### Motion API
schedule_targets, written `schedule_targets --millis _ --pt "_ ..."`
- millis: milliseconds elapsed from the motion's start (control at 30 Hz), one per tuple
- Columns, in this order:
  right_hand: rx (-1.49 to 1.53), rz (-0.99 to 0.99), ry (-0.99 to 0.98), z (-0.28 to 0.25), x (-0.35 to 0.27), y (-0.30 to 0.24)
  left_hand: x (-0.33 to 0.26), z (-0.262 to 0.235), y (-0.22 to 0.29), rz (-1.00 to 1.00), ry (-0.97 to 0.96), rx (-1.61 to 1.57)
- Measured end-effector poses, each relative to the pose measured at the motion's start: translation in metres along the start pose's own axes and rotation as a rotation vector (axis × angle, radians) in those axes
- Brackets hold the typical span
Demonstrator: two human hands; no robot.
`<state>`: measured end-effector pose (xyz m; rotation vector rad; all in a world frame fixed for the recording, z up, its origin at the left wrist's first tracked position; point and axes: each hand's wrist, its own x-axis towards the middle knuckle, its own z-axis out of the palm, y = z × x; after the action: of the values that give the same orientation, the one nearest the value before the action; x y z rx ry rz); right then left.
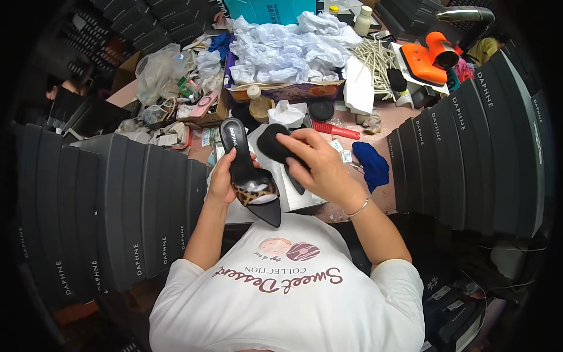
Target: Inspecting high-heeled shoes, wrapping them in protective materials, and placing them into shoeboxes at a factory workstation.
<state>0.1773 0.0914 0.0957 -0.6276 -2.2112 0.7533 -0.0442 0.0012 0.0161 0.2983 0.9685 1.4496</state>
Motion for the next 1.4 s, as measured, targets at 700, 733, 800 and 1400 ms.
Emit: schedule_targets --millis 700,733,800,1400 --pt "0.452 0.459 -0.089 0.048 -0.06 0.015 0.011 -0.034 -0.04 -0.201 0.129 -0.408" --pt "0.469 0.486 -0.09 0.054 -0.068 0.021 0.008 -0.038 -0.045 -0.239 0.161 -0.49" --pt "0.556 0.664 0.006 0.056 -0.086 0.044 -0.001 -0.039 -0.046 -0.23 0.163 -0.489" --pt "-0.159 0.03 -0.086 0.1 -0.026 0.016 -0.031 0.018 -0.079 -0.005 0.18 -0.264"
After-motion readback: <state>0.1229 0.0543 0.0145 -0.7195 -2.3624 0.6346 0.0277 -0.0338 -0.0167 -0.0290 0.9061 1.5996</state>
